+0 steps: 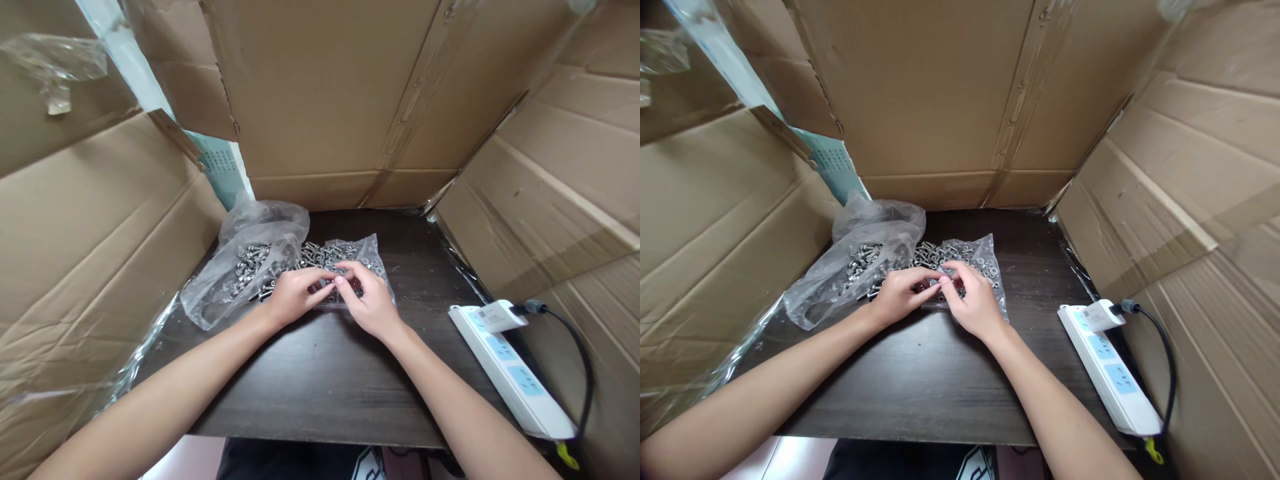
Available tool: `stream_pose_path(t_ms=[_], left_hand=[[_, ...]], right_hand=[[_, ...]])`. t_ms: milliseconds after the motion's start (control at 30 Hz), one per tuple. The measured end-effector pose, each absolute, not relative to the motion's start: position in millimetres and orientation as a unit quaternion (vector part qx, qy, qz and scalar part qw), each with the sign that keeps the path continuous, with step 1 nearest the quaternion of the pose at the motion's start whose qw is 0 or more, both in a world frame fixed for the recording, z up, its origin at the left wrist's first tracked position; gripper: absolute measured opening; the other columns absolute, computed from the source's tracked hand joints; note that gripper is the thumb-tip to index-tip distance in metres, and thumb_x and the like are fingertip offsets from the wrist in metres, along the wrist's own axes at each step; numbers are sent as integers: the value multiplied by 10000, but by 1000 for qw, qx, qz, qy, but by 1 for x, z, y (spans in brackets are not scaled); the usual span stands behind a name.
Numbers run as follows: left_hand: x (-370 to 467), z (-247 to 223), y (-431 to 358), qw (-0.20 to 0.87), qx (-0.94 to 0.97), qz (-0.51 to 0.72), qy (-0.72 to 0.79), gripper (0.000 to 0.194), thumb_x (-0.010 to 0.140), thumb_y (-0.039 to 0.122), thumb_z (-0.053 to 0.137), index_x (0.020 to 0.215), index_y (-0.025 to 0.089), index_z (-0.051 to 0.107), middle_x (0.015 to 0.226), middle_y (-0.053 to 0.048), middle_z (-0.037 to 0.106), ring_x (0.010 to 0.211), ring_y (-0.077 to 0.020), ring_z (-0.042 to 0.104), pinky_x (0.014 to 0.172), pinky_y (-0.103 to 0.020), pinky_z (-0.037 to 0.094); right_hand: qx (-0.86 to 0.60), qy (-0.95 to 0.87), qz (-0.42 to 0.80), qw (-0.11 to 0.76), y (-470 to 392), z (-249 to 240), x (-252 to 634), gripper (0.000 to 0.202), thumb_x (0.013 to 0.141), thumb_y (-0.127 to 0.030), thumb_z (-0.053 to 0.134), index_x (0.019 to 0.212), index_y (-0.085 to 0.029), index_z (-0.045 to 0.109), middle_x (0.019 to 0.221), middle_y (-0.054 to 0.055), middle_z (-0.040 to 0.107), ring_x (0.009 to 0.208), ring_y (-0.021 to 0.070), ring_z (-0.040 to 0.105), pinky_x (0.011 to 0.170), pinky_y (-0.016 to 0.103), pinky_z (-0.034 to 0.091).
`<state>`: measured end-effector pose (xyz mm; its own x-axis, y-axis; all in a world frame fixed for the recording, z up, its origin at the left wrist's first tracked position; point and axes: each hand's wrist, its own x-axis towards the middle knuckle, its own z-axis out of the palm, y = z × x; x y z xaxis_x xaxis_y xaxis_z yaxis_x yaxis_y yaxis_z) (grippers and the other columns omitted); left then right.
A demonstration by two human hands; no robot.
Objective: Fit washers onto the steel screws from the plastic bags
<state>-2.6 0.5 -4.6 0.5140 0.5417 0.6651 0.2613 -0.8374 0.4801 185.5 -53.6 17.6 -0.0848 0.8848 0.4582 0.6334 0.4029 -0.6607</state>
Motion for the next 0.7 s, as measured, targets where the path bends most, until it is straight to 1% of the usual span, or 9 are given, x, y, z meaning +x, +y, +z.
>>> stream_pose_path(t_ms=[167,300,400,567,700], left_hand=[[-3,-3,0,152,852,441,239,153,997,262,645,1056,165,747,974,-56,808,777,-143,766,736,-223,615],[-3,-3,0,152,852,438,244,163,998,270,641,1063,169,750,974,-59,808,764,-145,765,730,-234,623],[-4,-4,1,152,850,442,243,157,994,265,648,1059,166,751,968,-59,806,766,-146,765,722,-231,621],[-4,-4,1,160,855,429,245,170,997,278,639,1069,168,748,974,-61,804,761,-145,760,734,-241,623],[-4,-4,1,163,853,430,247,144,982,275,661,1036,168,739,955,-50,800,744,-135,750,690,-216,600]], right_hand=[[-509,-731,140,433,-54,19,187,249,925,-232,559,1159,-212,642,820,20,677,757,195,657,717,323,540],[-520,-724,155,426,-54,19,187,208,990,-263,501,1131,-226,649,803,18,695,729,191,663,712,323,536],[-519,-721,149,434,-54,19,187,214,1003,-268,485,1130,-220,650,848,31,706,759,195,667,727,330,541],[-504,-734,140,433,-52,17,188,253,963,-192,481,1166,-227,629,911,40,689,807,203,664,751,346,554],[-493,-737,121,445,-54,18,186,355,853,-134,546,1188,-228,617,950,48,643,845,215,642,735,349,556]])
